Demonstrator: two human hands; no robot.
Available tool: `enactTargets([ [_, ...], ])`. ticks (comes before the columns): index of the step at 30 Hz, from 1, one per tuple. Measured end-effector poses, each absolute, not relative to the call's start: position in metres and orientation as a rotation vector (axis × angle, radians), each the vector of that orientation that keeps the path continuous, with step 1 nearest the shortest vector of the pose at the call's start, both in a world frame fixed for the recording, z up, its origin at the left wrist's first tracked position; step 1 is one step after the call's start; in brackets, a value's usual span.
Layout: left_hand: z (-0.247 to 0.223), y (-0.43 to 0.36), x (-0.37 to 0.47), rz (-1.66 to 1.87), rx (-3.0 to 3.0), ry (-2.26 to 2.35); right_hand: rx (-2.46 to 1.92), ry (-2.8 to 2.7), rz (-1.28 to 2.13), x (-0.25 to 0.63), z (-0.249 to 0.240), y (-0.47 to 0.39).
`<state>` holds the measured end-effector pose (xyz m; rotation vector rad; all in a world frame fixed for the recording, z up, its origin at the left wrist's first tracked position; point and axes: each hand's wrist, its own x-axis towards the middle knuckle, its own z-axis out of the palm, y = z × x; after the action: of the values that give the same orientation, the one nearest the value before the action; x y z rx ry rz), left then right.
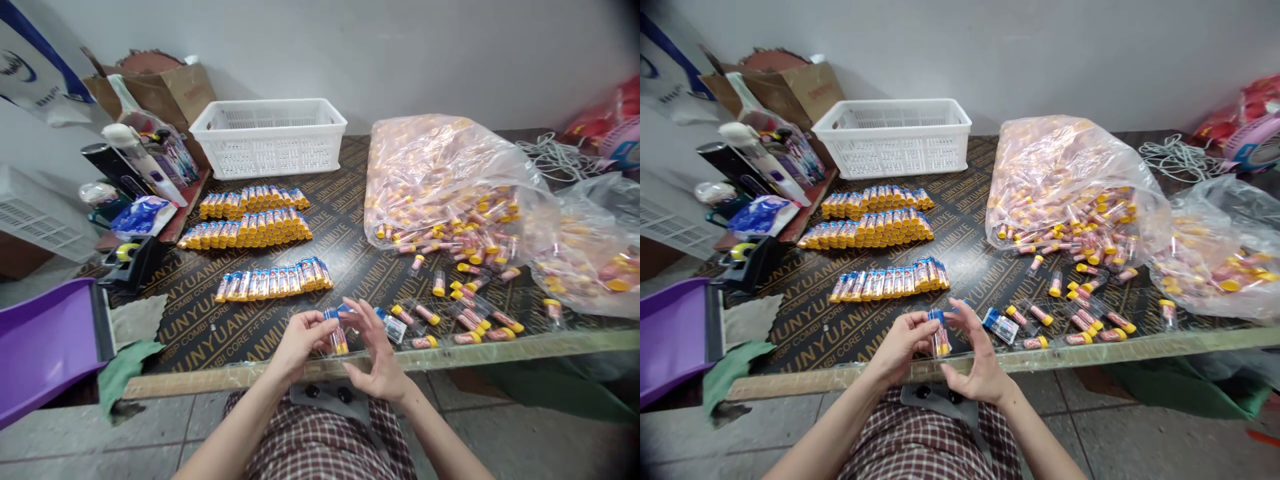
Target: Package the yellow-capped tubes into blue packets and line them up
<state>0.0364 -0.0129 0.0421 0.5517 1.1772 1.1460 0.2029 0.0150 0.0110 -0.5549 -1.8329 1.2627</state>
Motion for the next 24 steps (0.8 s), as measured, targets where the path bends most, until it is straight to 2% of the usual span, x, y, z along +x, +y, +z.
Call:
enactTargets([
  [5, 0.042, 0.035, -0.016, 1.354, 0.953, 1.731, -0.67, -1.785, 1.27, 0.212, 0.009, 0.024],
  [9, 0.039, 0.067, -0.044, 1.086, 1.297, 2.119, -0.769, -1.807, 1.225, 0.216, 0.009, 0.024],
  [13, 0.04, 0.072, -0.043, 0.826, 1.535, 2.311, -0.829, -1.896, 1.094, 0.221, 0.015, 0.028],
  [17, 0.042, 0.047, -0.027, 0.905, 1.557, 2.346, -1.121, -1.972, 0.689, 0.247, 0.014, 0.052],
  [20, 0.031, 0.017, -0.011, 0.665, 1.544, 2.168, -1.347, -1.979, 0.397, 0.278, 0.001, 0.075],
  [24, 0.005, -0.012, 0.005, 0.452, 1.521, 2.152, -1.515, -2.19, 0.426, 0.307, -0.017, 0.096],
])
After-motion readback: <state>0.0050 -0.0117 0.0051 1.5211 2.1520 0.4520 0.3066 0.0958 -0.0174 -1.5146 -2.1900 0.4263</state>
